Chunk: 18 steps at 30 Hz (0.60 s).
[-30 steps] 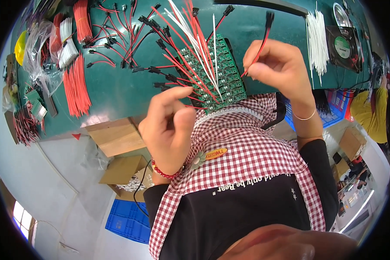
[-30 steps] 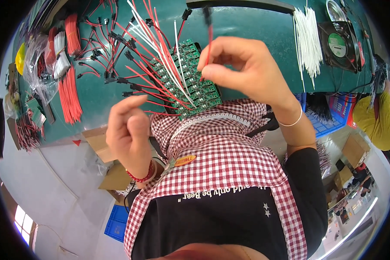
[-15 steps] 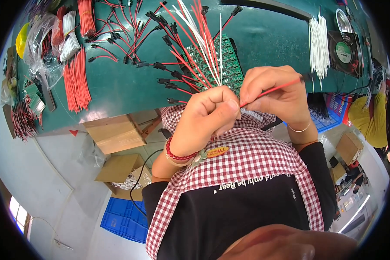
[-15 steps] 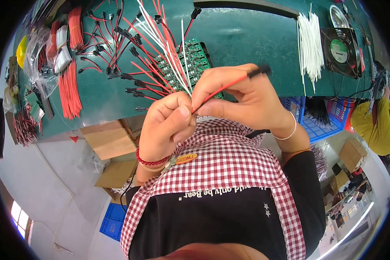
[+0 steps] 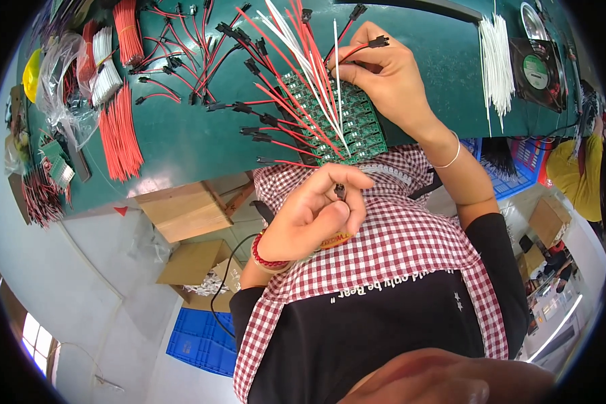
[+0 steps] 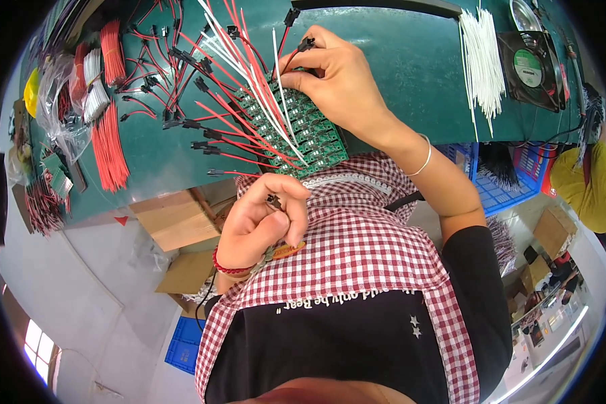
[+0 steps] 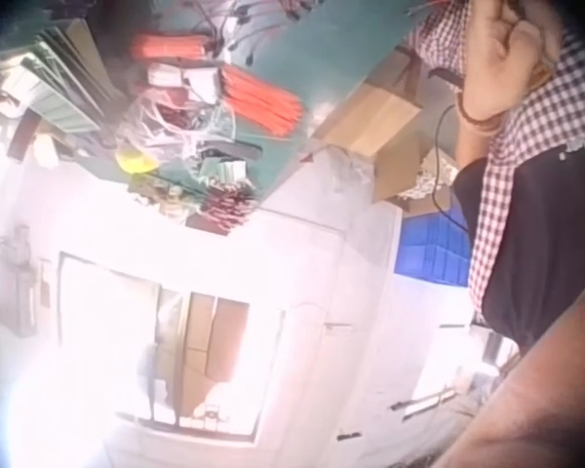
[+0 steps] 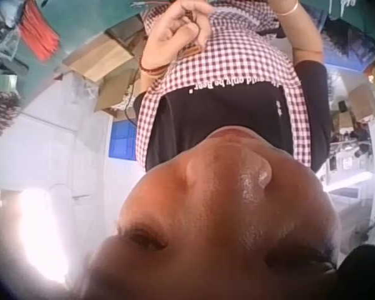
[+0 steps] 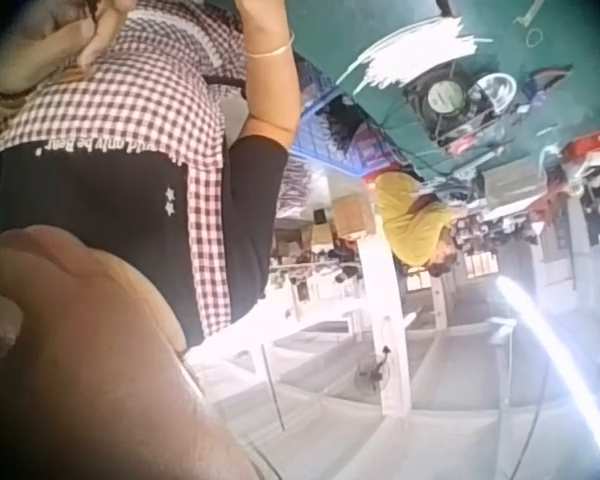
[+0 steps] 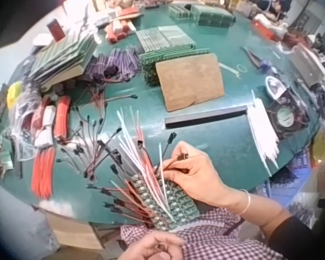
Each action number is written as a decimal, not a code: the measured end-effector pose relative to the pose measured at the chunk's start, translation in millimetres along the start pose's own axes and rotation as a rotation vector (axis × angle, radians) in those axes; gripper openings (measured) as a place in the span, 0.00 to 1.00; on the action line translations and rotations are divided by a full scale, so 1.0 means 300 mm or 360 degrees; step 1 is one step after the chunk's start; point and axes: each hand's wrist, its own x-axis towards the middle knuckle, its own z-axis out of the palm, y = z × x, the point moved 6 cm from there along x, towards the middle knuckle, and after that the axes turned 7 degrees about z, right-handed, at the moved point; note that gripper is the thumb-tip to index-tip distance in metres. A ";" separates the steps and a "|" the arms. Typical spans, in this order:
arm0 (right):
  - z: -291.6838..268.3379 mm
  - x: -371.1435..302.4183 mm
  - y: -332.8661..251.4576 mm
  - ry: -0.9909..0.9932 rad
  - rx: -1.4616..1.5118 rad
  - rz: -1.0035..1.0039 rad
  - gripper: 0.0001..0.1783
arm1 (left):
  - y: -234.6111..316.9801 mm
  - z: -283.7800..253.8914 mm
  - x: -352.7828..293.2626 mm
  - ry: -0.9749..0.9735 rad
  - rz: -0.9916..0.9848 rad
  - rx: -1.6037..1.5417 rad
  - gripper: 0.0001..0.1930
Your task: The person inserts red and white wires into circuit boards by hand, then attaches black wire connectors onto the ends of the wires.
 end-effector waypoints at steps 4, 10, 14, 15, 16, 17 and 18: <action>0.004 -0.003 0.001 -0.0011 -0.0135 -0.0064 0.08 | -0.036 -0.013 -0.015 0.0034 -0.0071 -0.0014 0.11; 0.012 0.001 0.000 -0.0061 -0.0128 0.0058 0.08 | -0.040 -0.027 -0.011 0.0063 -0.0161 -0.0039 0.07; 0.006 -0.004 -0.009 -0.0042 -0.0159 0.0035 0.08 | -0.038 -0.028 -0.002 0.0060 -0.0165 -0.0014 0.06; 0.005 -0.005 -0.010 -0.0040 -0.0153 0.0062 0.08 | -0.040 -0.029 -0.002 0.0058 -0.0168 -0.0014 0.06; 0.004 -0.006 -0.008 -0.0040 -0.0146 0.0087 0.07 | -0.042 -0.031 -0.002 0.0058 -0.0157 -0.0010 0.06; 0.004 -0.007 -0.008 -0.0037 -0.0145 0.0088 0.07 | -0.043 -0.033 -0.002 0.0057 -0.0147 -0.0005 0.06; 0.004 -0.007 -0.011 -0.0026 -0.0140 0.0068 0.07 | -0.043 -0.032 -0.001 0.0056 -0.0149 -0.0005 0.06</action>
